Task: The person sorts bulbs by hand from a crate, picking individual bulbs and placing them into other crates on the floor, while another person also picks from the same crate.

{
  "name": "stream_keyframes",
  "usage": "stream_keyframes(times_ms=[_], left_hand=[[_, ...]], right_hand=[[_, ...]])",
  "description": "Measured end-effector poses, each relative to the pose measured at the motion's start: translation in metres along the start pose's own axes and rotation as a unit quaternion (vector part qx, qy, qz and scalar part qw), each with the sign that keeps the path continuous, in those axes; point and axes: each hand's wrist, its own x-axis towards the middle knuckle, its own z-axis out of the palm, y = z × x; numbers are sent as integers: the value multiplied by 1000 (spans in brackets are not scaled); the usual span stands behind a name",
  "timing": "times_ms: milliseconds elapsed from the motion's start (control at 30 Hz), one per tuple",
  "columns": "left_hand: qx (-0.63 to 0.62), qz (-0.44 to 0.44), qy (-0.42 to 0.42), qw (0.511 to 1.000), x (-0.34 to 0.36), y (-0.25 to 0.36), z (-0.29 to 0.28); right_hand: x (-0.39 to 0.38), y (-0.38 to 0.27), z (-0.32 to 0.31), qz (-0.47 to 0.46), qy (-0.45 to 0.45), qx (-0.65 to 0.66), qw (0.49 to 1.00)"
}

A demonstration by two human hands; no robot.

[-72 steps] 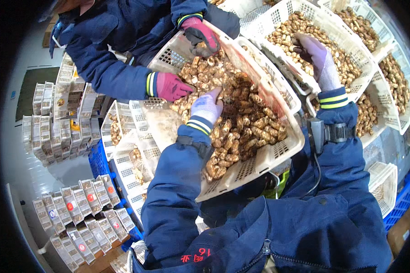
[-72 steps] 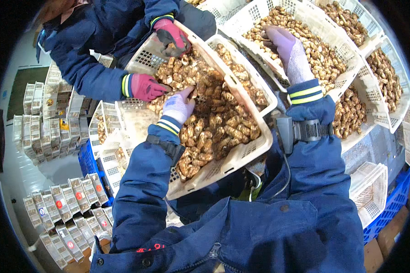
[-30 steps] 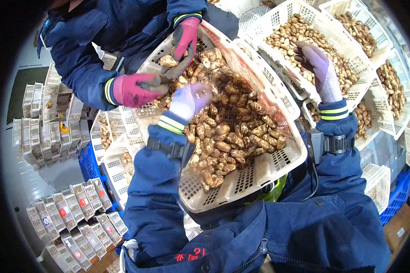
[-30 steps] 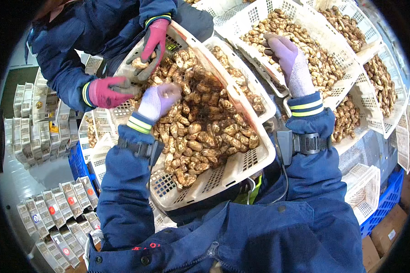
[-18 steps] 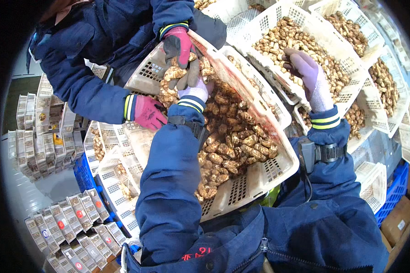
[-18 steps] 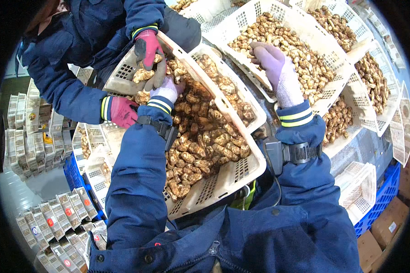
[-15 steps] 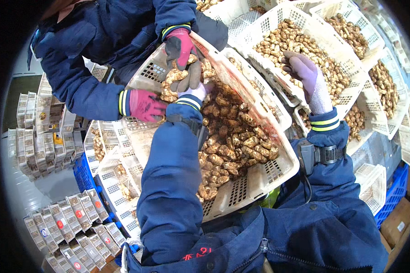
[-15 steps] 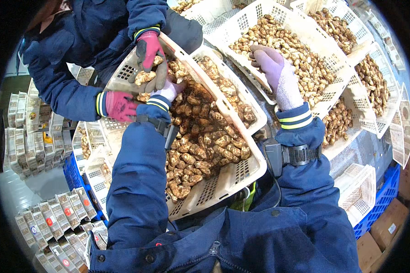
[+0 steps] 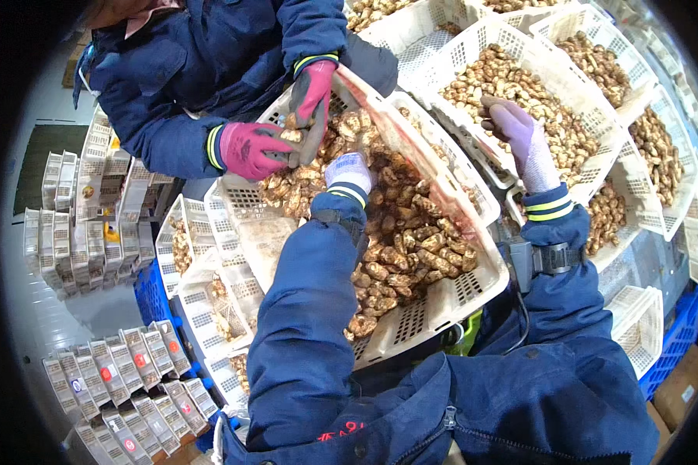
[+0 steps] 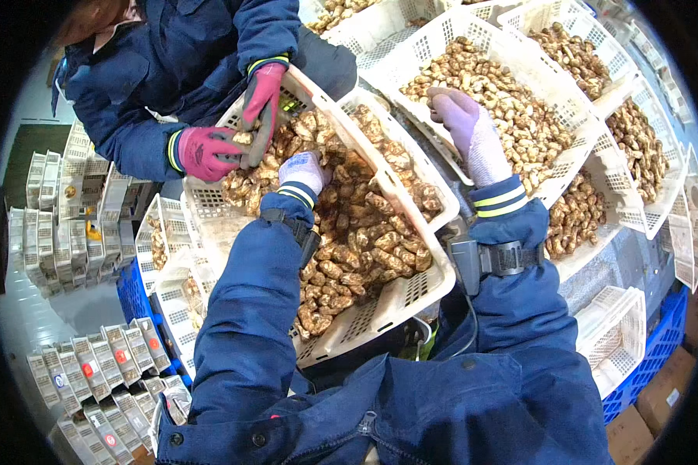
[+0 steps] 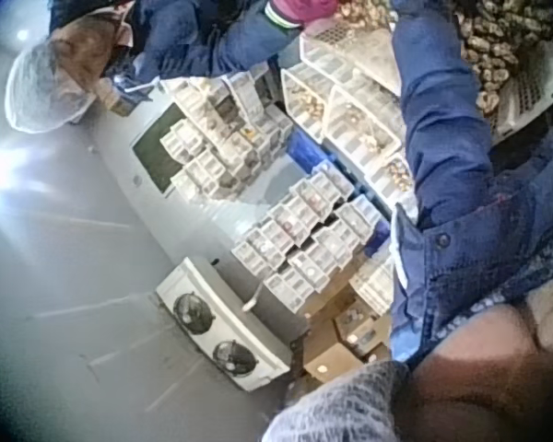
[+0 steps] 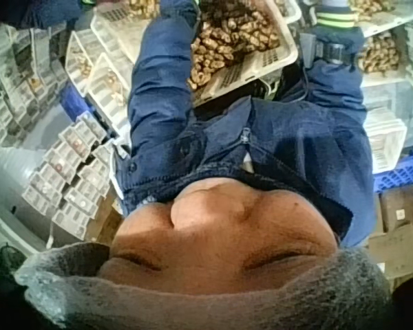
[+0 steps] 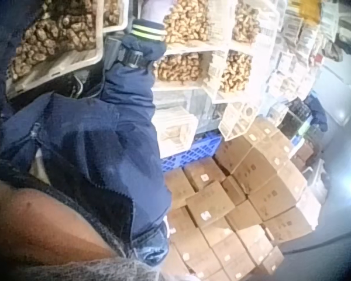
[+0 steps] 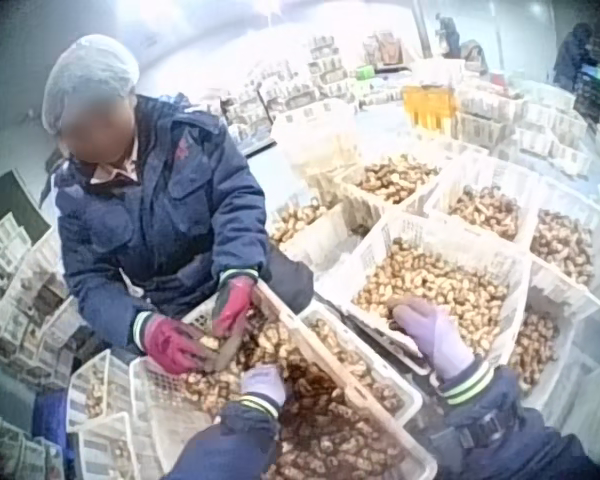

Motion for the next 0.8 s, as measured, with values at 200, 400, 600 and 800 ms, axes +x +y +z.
stream_keyframes(times_ms=[200, 400, 600, 800], left_hand=[[-398, 132, 103, 902, -33, -66, 13], [-859, 209, 27, 467, -127, -107, 8], [-887, 329, -17, 324, -131, -116, 15], [-948, 131, 86, 275, -120, -98, 0]], right_hand=[[1, 2, -7, -2, 18, -25, 1000], [9, 10, -10, -41, 20, -32, 998], [14, 17, -16, -49, -8, -20, 999], [13, 15, -26, -20, -18, 7, 1000]])
